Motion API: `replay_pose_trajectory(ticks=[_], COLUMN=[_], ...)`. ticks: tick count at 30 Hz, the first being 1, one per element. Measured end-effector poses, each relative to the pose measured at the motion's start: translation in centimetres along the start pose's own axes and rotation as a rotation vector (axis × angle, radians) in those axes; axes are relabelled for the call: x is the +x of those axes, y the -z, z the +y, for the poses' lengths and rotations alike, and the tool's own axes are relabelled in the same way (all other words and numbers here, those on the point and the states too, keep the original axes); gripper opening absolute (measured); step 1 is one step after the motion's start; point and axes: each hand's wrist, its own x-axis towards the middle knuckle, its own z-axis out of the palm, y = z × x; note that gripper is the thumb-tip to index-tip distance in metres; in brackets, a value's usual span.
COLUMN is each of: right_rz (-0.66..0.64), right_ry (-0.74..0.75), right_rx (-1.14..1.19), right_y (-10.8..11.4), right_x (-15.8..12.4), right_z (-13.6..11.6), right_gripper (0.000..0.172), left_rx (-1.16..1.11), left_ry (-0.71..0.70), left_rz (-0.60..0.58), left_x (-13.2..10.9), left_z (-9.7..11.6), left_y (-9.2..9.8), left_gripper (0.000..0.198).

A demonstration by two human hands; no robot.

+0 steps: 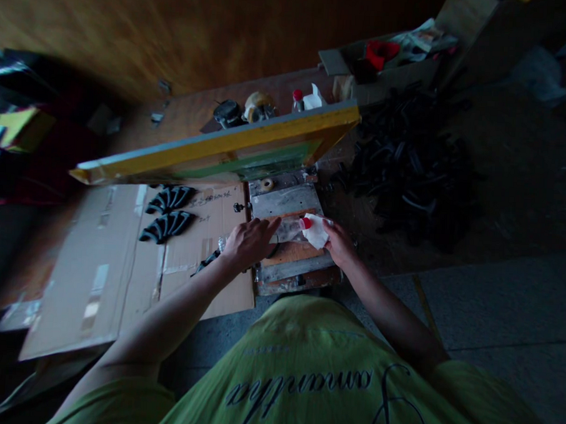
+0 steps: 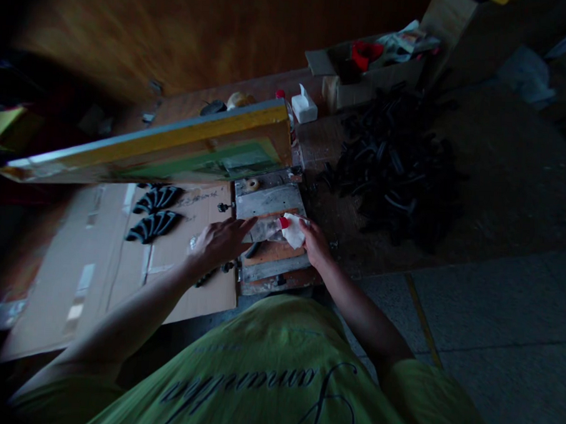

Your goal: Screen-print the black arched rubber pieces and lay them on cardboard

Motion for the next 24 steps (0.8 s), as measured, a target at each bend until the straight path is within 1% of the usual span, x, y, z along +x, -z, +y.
replay_pose_trajectory(ticks=[3, 6, 11, 15, 17, 19, 21, 24], right_rz=[0.002, -0.015, -0.032, -0.018, -0.003, 0.019, 0.038, 0.051], right_ry=[0.011, -0.003, -0.052, -0.081, -0.088, -0.085, -0.073, -0.066], right_rx=[0.018, 0.022, 0.047, 0.093, 0.087, 0.066, 0.041, 0.0], right_y=[-0.1, 0.1, 0.0, -0.8, -1.1, -1.2, -1.2, -1.0], right_x=[0.3, 0.7, 1.5, 1.9, 2.0, 2.1, 2.2, 2.3], right_z=[-0.3, -0.5, -0.1, 0.3, 0.5, 0.8, 1.0, 1.3], right_gripper=[0.054, 0.052, 0.043, 0.039, 0.038, 0.036, 0.035, 0.036], left_rx=[-0.034, -0.071, -0.244, -0.474, -0.652, -0.859, -1.085, -1.4], left_ry=[-0.019, -0.011, 0.089, 0.196, 0.226, 0.257, 0.321, 0.425], left_rz=[-0.009, -0.008, 0.052, 0.061, 0.057, 0.081, 0.151, 0.327], left_x=[0.0, -0.5, -1.0, -1.5, -1.9, -2.3, -2.7, -2.7], left_z=[0.0, -0.6, -2.9, -6.0, -8.0, -10.1, -12.2, -15.4], left_y=[-0.3, -1.2, -3.0, -5.1, -6.4, -7.7, -8.7, -9.5], left_gripper=[0.062, 0.063, 0.061, 0.065, 0.063, 0.058, 0.055, 0.061])
